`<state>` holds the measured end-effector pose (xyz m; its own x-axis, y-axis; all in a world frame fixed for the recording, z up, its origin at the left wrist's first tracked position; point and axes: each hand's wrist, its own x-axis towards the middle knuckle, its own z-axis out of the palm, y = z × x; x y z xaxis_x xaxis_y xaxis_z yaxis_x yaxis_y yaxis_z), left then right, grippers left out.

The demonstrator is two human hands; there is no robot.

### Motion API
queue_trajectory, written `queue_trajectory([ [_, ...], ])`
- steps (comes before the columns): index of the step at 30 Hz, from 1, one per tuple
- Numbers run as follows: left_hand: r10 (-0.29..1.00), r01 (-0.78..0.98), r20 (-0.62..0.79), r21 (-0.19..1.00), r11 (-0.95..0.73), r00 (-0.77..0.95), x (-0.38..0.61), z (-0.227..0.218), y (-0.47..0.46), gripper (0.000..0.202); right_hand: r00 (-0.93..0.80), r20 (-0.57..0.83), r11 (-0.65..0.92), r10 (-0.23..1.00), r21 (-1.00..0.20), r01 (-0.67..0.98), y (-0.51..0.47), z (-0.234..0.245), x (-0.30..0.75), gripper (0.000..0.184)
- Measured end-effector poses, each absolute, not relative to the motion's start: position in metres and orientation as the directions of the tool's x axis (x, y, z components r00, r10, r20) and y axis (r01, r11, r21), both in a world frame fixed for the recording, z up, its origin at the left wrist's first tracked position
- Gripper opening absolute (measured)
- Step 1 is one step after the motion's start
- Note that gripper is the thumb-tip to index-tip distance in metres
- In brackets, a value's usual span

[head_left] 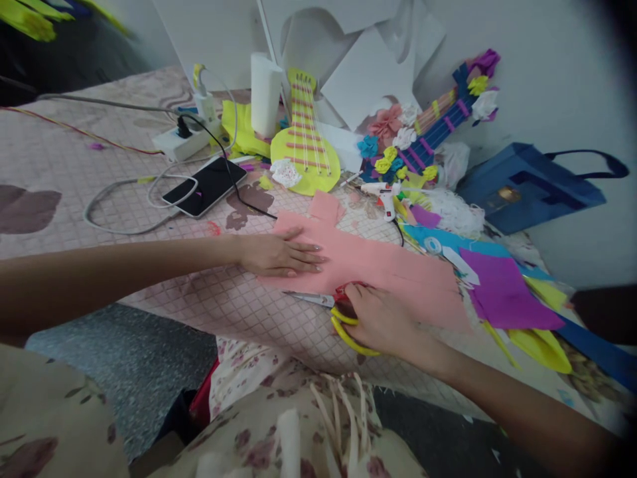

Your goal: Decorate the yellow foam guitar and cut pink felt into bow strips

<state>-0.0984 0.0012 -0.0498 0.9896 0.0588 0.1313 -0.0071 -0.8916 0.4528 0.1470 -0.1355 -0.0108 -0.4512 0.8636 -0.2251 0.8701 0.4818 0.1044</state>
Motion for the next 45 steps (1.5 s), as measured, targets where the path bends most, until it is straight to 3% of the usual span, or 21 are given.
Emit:
queue_trajectory([
  [7,0.081,0.054,0.039,0.457,-0.888,0.996,-0.098,-0.048,0.0,0.052,-0.46,-0.255,0.503,0.85,0.136,0.854,-0.136,-0.01,0.151,0.032],
  [13,0.088,0.026,0.11,0.469,-0.883,0.99,-0.1,-0.048,0.002,0.051,-0.461,-0.2,0.487,0.865,0.112,0.866,-0.137,-0.01,0.154,0.03],
  [21,0.075,0.033,0.093,0.387,-0.921,0.993,-0.111,-0.05,0.01,0.051,-0.439,-0.221,0.468,0.871,0.101,0.878,-0.135,-0.01,0.148,0.031],
  [29,0.091,0.068,0.039,0.395,-0.916,0.995,-0.11,-0.051,0.009,0.051,-0.452,-0.239,0.485,0.859,0.098,0.869,-0.129,-0.009,0.133,0.029],
  [36,0.08,0.032,0.104,0.401,-0.915,0.991,-0.111,-0.05,0.009,0.051,-0.467,-0.27,0.508,0.842,0.104,0.855,-0.129,-0.013,0.138,0.029],
  [45,0.101,0.068,0.057,0.419,-0.905,0.993,-0.111,-0.051,0.009,0.053,-0.452,-0.25,0.486,0.856,0.095,0.869,-0.128,-0.007,0.135,0.033],
])
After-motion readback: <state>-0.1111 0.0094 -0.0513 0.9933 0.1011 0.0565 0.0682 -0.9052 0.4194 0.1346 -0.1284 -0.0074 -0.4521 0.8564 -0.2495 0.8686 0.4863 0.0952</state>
